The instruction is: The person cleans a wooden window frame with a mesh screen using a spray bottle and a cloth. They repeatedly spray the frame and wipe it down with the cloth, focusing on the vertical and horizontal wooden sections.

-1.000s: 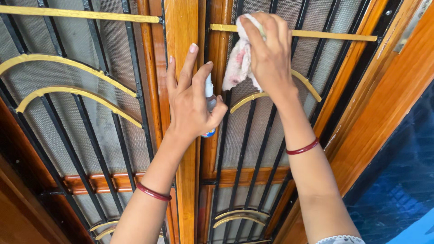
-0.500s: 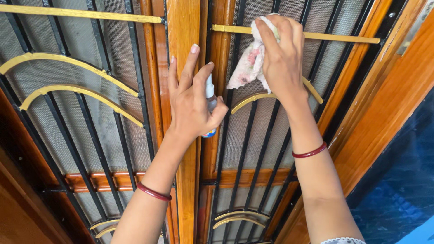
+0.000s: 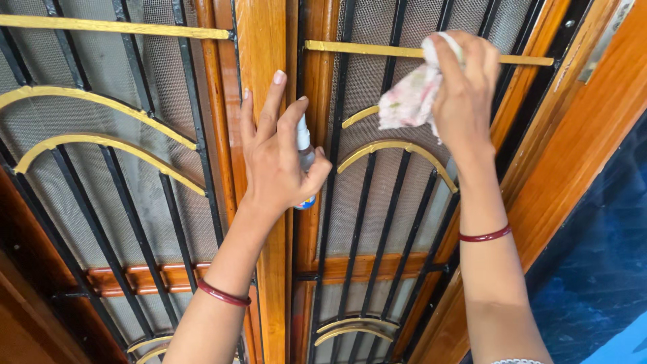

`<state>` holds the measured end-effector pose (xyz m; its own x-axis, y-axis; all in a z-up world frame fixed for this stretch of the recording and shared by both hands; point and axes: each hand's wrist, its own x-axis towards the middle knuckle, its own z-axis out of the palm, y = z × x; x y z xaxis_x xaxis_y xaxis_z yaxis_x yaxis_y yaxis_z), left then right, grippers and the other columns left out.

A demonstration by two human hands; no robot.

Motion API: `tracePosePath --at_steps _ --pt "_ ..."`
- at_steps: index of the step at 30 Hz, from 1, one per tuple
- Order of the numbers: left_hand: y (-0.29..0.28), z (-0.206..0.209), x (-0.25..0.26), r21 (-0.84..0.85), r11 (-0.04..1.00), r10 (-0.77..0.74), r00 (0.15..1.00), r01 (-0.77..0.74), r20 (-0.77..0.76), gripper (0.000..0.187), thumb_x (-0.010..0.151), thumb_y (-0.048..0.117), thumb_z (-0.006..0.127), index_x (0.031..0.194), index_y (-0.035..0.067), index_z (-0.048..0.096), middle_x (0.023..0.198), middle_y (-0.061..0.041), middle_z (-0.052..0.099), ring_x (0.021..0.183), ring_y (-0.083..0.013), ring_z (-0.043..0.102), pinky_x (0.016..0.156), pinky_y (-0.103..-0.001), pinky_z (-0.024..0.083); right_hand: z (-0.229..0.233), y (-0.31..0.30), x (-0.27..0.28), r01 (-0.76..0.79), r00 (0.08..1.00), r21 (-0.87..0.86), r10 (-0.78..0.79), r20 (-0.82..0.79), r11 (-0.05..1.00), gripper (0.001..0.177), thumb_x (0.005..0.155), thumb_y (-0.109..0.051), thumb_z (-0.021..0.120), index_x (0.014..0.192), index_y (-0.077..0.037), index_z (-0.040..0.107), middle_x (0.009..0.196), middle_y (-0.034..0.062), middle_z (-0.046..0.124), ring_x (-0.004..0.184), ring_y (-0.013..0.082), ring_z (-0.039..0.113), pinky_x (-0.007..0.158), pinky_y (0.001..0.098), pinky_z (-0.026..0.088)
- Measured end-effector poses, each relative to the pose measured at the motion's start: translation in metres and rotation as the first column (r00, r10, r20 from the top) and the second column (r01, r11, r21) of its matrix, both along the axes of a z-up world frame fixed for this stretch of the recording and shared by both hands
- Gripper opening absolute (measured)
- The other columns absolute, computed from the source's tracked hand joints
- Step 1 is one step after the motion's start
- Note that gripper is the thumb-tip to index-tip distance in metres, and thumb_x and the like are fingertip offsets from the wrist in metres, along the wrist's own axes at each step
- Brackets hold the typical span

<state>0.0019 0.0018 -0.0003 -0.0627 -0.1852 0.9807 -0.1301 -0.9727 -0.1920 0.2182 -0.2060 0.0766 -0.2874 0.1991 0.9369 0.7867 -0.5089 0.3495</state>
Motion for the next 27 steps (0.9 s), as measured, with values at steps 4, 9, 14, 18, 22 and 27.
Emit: tracePosePath --at_steps 4,9,14,18,22,27 --pt "-0.001 0.0 -0.001 0.009 1.0 0.006 1.0 -0.006 0.006 0.06 0.079 0.019 0.07 0.132 -0.005 0.056 0.155 -0.035 0.043 0.149 -0.0445 0.045 0.127 -0.066 0.02 -0.002 -0.02 0.023 0.046 0.998 0.091 -0.041 -0.054 0.995 0.041 0.1 0.017 0.058 0.134 -0.001 0.07 0.138 0.0147 0.059 0.132 0.035 0.051 0.118 0.0417 0.044" --pt "-0.001 0.0 0.001 0.002 1.0 -0.007 1.0 0.007 0.008 0.062 0.078 0.019 0.07 0.133 -0.006 0.056 0.154 -0.038 0.042 0.148 -0.0446 0.045 0.126 -0.066 0.021 -0.012 -0.038 0.048 0.136 0.989 0.149 -0.125 -0.079 0.979 0.046 0.097 0.019 0.056 0.137 0.001 0.069 0.14 0.016 0.057 0.134 0.0354 0.049 0.118 0.0422 0.043" --pt "-0.001 0.0 0.0 0.006 1.0 -0.004 1.0 0.004 0.02 0.061 0.079 0.02 0.07 0.132 -0.006 0.056 0.154 -0.038 0.042 0.148 -0.0447 0.045 0.126 -0.066 0.021 -0.01 -0.054 0.058 0.238 0.971 0.2 -0.233 -0.047 0.95 0.048 0.091 0.016 0.057 0.137 0.002 0.066 0.141 0.0148 0.057 0.128 0.0339 0.047 0.115 0.0452 0.041" --pt "-0.001 0.0 0.001 0.005 1.0 -0.006 1.0 0.006 0.015 0.061 0.078 0.019 0.069 0.131 -0.007 0.057 0.154 -0.038 0.042 0.148 -0.0443 0.045 0.126 -0.066 0.021 -0.013 -0.058 0.06 0.342 0.939 0.226 -0.341 -0.046 0.912 0.05 0.09 0.015 0.056 0.138 0.004 0.064 0.14 0.0165 0.056 0.126 0.0338 0.047 0.113 0.0449 0.04" --pt "-0.002 -0.001 0.0 -0.004 1.0 -0.01 1.0 0.01 0.012 0.06 0.078 0.019 0.069 0.131 -0.007 0.057 0.154 -0.038 0.042 0.148 -0.044 0.045 0.126 -0.066 0.021 -0.016 -0.055 0.074 0.415 0.91 0.251 -0.392 -0.138 0.875 0.05 0.092 0.015 0.054 0.141 0.006 0.06 0.139 0.0208 0.056 0.124 0.0354 0.049 0.11 0.0449 0.042" --pt "-0.004 -0.001 -0.001 -0.002 1.0 -0.003 1.0 0.003 0.007 0.06 0.078 0.017 0.07 0.131 -0.007 0.057 0.154 -0.037 0.042 0.149 -0.044 0.044 0.126 -0.067 0.021 -0.011 -0.063 0.072 0.569 0.791 0.196 -0.466 -0.398 0.799 0.039 0.096 0.011 0.055 0.135 0.016 0.056 0.131 0.0349 0.056 0.116 0.05 0.053 0.093 0.0508 0.048"
